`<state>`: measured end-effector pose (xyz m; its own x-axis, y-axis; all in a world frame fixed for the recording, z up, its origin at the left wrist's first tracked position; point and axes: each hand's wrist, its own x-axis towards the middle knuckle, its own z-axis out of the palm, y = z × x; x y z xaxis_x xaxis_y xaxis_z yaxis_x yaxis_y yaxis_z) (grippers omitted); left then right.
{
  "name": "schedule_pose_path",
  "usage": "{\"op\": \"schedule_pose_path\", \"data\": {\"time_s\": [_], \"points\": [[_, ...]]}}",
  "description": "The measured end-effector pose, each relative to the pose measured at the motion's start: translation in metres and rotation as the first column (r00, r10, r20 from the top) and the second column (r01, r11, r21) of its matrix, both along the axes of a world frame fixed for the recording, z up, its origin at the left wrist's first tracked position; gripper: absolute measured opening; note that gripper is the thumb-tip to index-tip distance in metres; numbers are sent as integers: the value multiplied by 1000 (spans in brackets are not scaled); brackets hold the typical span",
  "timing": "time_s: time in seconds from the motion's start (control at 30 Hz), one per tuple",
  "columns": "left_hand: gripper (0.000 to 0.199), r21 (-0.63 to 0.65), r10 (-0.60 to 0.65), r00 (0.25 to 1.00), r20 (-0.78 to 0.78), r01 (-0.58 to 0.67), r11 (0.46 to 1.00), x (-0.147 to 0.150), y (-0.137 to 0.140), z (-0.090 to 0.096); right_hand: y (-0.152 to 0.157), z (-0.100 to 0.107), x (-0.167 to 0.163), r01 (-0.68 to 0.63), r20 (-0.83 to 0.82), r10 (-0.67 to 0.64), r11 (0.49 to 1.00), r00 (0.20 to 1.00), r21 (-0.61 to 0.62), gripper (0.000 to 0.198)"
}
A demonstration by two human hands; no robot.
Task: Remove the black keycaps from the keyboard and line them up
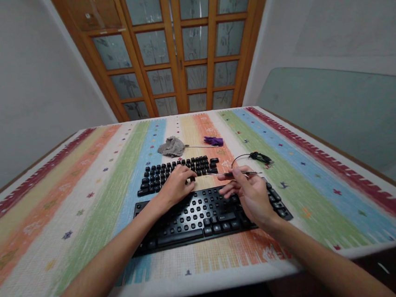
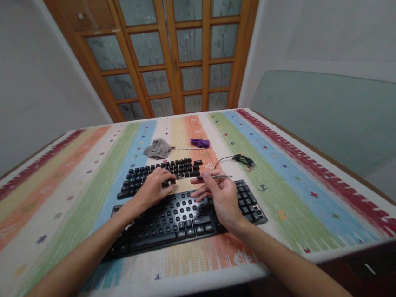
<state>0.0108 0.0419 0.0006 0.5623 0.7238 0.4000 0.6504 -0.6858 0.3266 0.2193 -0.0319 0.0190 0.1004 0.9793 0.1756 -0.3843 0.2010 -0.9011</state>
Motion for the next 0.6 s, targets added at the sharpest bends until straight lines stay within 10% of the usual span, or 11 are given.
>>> {"op": "schedule_pose_path", "data": {"time_s": [0.6], "points": [[19, -43, 26, 1000, -17, -26, 999, -5, 9, -12, -4, -4, -1, -45, 77, 42, 998, 996, 35, 27]]}}
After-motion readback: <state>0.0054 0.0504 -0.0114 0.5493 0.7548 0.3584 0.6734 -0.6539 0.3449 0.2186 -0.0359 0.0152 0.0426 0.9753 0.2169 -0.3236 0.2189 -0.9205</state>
